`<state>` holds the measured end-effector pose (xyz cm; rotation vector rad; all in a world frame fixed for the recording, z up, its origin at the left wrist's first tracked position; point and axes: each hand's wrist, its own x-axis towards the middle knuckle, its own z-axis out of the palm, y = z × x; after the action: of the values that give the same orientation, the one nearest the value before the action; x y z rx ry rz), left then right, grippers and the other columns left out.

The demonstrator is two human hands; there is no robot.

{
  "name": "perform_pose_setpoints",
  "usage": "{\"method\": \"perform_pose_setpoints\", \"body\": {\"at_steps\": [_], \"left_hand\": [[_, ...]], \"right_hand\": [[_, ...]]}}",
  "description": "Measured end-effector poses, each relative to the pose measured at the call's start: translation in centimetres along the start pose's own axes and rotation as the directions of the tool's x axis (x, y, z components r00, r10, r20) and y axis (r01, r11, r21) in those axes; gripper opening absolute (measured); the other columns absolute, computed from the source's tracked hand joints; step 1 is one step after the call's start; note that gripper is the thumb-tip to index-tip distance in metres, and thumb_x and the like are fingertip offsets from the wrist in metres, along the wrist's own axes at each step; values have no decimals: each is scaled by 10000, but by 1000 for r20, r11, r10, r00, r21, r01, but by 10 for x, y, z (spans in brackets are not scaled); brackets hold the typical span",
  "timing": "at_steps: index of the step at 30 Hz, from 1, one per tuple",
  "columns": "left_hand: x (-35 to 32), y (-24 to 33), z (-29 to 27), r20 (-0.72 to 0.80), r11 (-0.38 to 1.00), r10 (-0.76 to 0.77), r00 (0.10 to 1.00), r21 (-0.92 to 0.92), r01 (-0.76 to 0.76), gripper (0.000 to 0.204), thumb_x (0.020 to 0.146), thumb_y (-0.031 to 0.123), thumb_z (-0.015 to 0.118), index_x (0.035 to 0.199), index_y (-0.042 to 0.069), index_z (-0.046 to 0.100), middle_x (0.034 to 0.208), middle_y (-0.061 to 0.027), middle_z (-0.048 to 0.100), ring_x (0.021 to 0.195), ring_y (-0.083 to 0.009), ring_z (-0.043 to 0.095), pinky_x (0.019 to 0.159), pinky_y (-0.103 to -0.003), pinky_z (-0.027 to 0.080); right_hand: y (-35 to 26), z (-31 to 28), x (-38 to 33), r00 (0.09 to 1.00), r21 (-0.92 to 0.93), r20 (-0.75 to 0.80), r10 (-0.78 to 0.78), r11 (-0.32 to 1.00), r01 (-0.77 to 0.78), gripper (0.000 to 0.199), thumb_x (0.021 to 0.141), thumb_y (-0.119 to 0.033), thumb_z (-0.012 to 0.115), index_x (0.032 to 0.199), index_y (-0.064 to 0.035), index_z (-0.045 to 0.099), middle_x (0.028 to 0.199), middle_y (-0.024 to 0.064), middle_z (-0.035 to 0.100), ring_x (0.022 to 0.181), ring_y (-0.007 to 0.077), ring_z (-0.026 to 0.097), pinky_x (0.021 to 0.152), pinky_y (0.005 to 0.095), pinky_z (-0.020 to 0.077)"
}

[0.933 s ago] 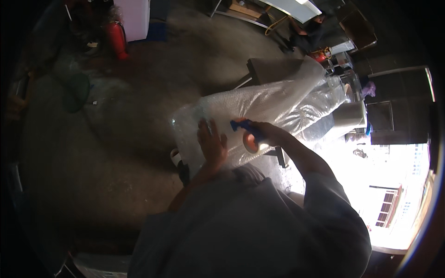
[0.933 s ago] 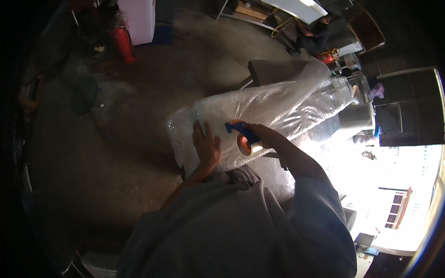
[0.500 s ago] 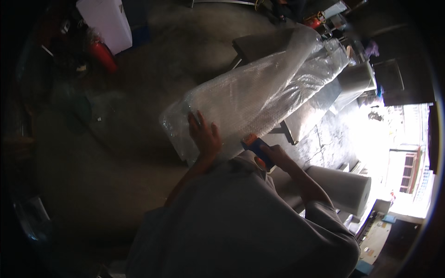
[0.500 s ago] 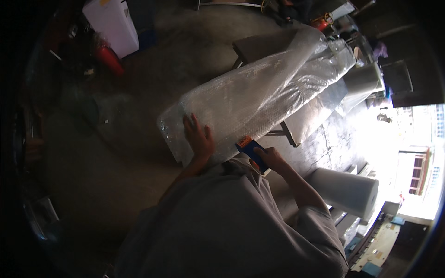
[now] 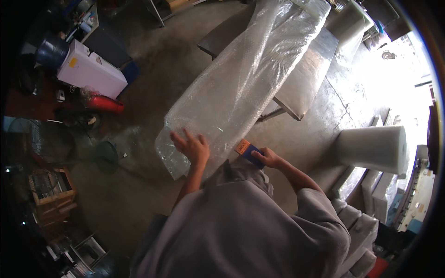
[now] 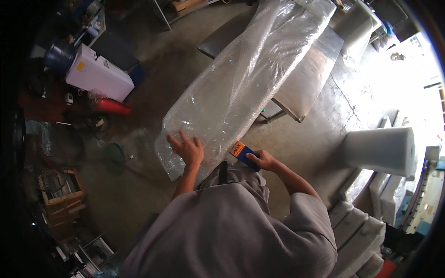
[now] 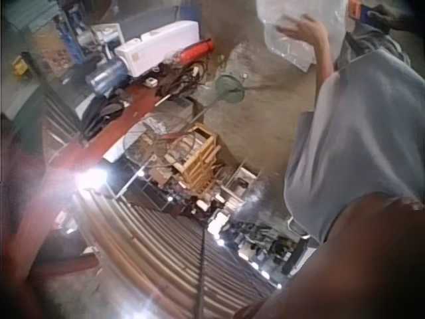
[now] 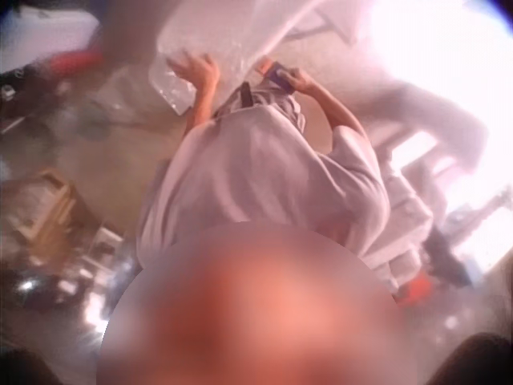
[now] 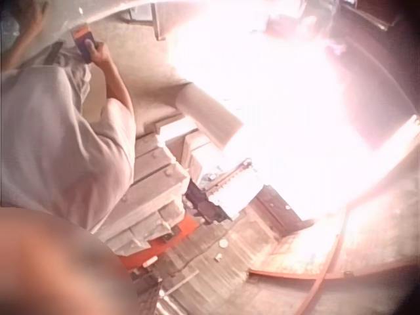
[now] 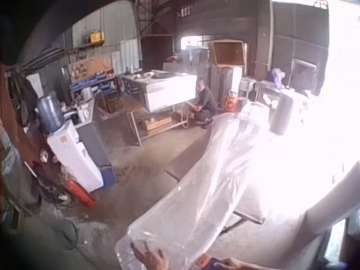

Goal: The person wraps long rectangular objects with bubble wrap and secures them using a handheld tape dispenser. They repeatedly fold the bubble wrap around each item and apply tape to hold the wrap in place.

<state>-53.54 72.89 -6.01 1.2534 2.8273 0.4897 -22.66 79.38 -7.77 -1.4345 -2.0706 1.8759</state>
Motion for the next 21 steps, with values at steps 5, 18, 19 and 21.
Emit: {"method": "perform_pose_setpoints", "body": {"at_steps": [5, 18, 19, 21], "left_hand": [[-43, 73, 6, 180, 822, 569, 803, -158, -547, 858, 955, 434, 660, 1584, -17, 290, 1636, -340, 206, 1544, -488, 173, 1220, -652, 177], [-66, 88, 32, 212, 789, 538, 816, 216, -576, 1015, 827, 421, 794, 1606, 33, 273, 1652, -292, 244, 1543, -443, 232, 1223, -614, 245], [-67, 92, 30, 204, 784, 547, 812, 215, -583, 1036, 813, 402, 810, 1609, 33, 259, 1654, -292, 238, 1544, -443, 230, 1223, -612, 245], [-70, 99, 26, 249, 802, 496, 832, 237, -548, 1076, 790, 373, 836, 1616, 36, 235, 1660, -287, 222, 1549, -439, 216, 1224, -609, 246]], "right_hand": [[45, 2, 10, 999, 23, 54, 4, 1000, -6, 754, 956, -689, 546, 945, 36, 750, 769, 163, 726, 746, 249, 725, 727, 411, 555], [119, -1, -26, 970, 37, -2, 243, 969, -243, 869, 843, -715, 654, 1092, 116, 710, 1089, 349, 705, 1074, 423, 709, 935, 456, 553], [131, -13, -34, 971, 122, -43, 237, 965, -230, 877, 840, -716, 659, 1094, 122, 706, 1090, 345, 706, 1073, 423, 709, 937, 451, 550], [155, -45, -44, 951, 252, -154, 269, 941, -226, 875, 840, -709, 668, 1086, 129, 704, 1081, 337, 712, 1059, 427, 711, 931, 445, 547]]}}
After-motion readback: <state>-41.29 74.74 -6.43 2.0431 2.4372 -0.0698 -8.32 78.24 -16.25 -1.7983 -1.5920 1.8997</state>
